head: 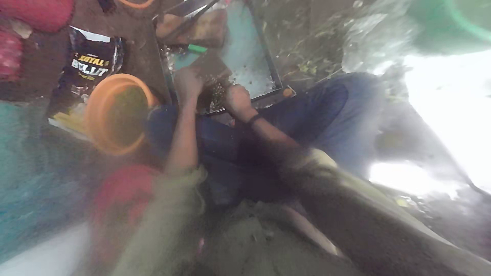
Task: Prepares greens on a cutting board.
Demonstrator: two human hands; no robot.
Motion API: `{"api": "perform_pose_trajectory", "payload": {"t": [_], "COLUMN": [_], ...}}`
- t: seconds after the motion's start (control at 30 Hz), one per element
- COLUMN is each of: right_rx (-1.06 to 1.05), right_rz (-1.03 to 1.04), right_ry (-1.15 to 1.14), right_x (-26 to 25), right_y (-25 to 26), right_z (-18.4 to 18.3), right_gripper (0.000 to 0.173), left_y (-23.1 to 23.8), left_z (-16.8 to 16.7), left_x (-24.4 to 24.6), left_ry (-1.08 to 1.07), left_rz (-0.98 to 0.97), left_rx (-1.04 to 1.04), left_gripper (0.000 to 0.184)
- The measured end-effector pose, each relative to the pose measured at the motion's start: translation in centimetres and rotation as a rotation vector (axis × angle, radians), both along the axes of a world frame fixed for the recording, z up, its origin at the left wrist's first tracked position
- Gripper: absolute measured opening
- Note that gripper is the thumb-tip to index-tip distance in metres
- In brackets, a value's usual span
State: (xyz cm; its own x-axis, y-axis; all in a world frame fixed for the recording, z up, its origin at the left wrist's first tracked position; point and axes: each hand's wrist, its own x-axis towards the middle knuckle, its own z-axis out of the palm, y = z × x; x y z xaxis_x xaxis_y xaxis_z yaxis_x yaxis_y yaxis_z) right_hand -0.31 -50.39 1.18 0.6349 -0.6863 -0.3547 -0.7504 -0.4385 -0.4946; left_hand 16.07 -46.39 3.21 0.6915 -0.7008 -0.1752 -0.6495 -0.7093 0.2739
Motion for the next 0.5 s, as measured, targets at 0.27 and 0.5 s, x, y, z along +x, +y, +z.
{"api": "perform_pose_trajectory", "payload": {"t": [0.27, 0.5], "right_rx": [0.012, -0.012], "right_rz": [0.035, 0.099], "right_ry": [-0.007, -0.009], "right_x": [1.1, 4.2], "right_y": [0.3, -0.4], "right_z": [0.5, 0.3], "right_gripper": [0.036, 0.025], "left_y": [0.2, -0.4], "left_z": [-1.1, -1.3], "left_x": [-0.3, -1.3], "left_ry": [-0.047, -0.142], "left_rz": [-0.025, 0.004], "left_rx": [0.037, 0.179], "left_gripper": [0.03, 0.026]}}
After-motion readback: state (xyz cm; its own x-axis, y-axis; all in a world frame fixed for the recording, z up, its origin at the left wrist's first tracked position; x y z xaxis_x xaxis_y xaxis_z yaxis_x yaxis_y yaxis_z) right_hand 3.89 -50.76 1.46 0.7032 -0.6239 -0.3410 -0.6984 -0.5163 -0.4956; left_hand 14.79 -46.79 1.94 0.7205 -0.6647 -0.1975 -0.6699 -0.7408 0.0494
